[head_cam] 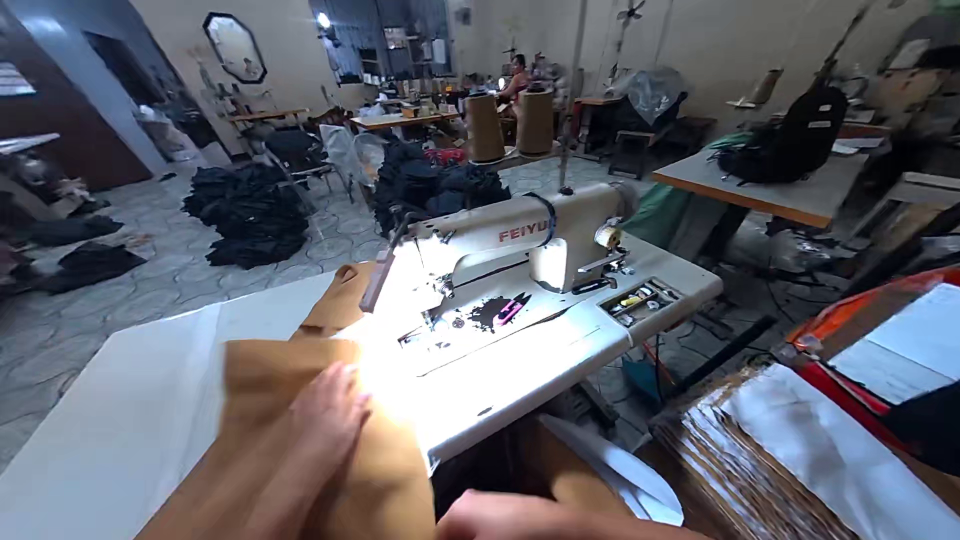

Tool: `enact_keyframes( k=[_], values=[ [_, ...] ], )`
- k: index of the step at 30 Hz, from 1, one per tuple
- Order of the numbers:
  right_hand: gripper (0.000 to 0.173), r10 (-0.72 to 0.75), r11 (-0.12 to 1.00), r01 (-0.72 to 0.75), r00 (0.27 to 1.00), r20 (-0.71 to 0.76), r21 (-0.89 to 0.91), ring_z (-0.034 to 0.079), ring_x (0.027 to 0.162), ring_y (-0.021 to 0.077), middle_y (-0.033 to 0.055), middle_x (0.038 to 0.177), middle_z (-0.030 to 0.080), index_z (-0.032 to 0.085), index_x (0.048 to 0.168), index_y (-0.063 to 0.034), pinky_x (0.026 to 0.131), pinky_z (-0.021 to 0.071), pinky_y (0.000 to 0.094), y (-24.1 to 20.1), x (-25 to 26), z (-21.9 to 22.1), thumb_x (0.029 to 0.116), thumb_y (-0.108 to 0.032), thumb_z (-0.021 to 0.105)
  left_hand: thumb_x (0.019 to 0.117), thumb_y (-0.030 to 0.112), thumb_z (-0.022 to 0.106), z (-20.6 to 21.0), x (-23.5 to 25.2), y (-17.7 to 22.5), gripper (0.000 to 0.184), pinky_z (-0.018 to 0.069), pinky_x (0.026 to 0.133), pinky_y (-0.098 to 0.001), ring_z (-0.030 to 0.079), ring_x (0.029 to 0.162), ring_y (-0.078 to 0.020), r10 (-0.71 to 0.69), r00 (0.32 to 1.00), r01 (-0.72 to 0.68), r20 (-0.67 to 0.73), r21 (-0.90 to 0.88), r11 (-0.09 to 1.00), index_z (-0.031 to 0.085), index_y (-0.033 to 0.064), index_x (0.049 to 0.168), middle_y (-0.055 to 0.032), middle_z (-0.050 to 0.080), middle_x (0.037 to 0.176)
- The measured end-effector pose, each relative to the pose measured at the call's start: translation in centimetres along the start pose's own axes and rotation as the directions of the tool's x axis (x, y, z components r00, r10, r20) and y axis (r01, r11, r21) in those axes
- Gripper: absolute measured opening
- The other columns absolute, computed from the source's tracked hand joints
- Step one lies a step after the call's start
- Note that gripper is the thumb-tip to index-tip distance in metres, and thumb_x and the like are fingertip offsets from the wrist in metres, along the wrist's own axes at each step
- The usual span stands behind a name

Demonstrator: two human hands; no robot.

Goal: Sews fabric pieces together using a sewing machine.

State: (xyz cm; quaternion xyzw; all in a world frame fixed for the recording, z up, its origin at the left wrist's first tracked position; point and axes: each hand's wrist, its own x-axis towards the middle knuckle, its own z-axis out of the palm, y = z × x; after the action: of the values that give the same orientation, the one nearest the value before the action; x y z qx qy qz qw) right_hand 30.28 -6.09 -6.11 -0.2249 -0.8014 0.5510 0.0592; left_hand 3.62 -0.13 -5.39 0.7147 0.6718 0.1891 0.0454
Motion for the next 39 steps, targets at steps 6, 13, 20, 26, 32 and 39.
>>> enact_keyframes(
  k=[6,13,20,26,32,39],
  values=[
    [0.029,-0.406,0.839,0.037,0.706,-0.580,-0.543,0.075,0.078,0.0302,0.0161,0.089,0.076,0.074,0.116,0.0011,0.073,0.0606,0.0489,2.7,1.8,-3.9,0.1010,-0.016,0.057,0.1084,0.050,0.031,3.5,-3.6,5.1,0.060,0.0057,0.117,-0.0764,0.019,0.156,-0.0410,-0.044,0.974,0.040,0.223,0.023,0.999,0.043,0.0172,0.158,-0.0123,0.037,0.165],
    [0.038,-0.379,0.730,-0.079,0.780,-0.498,-0.679,0.072,0.108,0.0344,0.0177,0.129,0.070,0.069,0.130,-0.0013,0.092,0.0572,0.0503,5.2,4.2,-2.4,0.1008,-0.025,0.059,0.1011,0.016,0.053,3.4,-3.3,4.2,0.029,0.0547,0.091,-0.0492,0.072,0.096,-0.0307,0.279,0.949,-0.298,-0.146,-0.132,0.946,0.077,0.0015,0.098,-0.0135,0.076,0.096],
    [0.038,-0.478,0.654,-0.200,0.638,-0.604,-0.729,0.072,0.099,0.0338,0.0142,0.109,0.075,0.076,0.115,-0.0057,0.089,0.0561,0.0515,5.8,2.1,-0.2,0.0980,-0.035,0.058,0.1008,0.024,0.057,3.4,2.8,2.0,0.037,0.0409,0.111,-0.0571,0.061,0.127,-0.0357,0.273,0.959,-0.271,-0.076,0.025,0.962,0.069,0.0010,0.127,-0.0159,0.068,0.132],
    [0.041,-0.434,0.675,-0.233,0.642,-0.632,-0.700,0.072,0.103,0.0370,0.0158,0.114,0.074,0.075,0.119,-0.0061,0.090,0.0552,0.0545,6.3,2.1,-1.0,0.0987,-0.036,0.057,0.0972,0.025,0.067,2.6,5.0,2.9,0.026,0.0421,0.096,-0.0611,0.062,0.109,-0.0408,0.156,0.987,-0.157,0.041,0.008,0.988,0.071,-0.0009,0.101,-0.0208,0.068,0.103],
    [0.042,-0.496,0.664,-0.188,0.613,-0.615,-0.723,0.068,0.119,0.0341,0.0129,0.128,0.071,0.074,0.124,-0.0113,0.104,0.0485,0.0575,7.5,2.9,-0.3,0.1007,-0.039,0.052,0.0969,0.020,0.064,3.1,4.2,4.0,0.020,0.0497,0.092,-0.0528,0.073,0.091,-0.0296,0.451,0.812,-0.370,-0.370,0.270,0.889,0.078,0.0059,0.093,-0.0113,0.076,0.094],
    [0.048,-0.463,0.657,-0.257,0.604,-0.649,-0.708,0.069,0.117,0.0315,0.0127,0.125,0.072,0.075,0.123,-0.0092,0.104,0.0495,0.0544,7.3,2.4,-0.2,0.1019,-0.044,0.049,0.0918,0.037,0.070,3.1,3.8,3.3,0.040,0.0476,0.090,-0.0600,0.068,0.103,-0.0371,0.215,0.966,-0.203,-0.147,0.091,0.975,0.074,0.0022,0.110,-0.0175,0.072,0.106]
  ],
)
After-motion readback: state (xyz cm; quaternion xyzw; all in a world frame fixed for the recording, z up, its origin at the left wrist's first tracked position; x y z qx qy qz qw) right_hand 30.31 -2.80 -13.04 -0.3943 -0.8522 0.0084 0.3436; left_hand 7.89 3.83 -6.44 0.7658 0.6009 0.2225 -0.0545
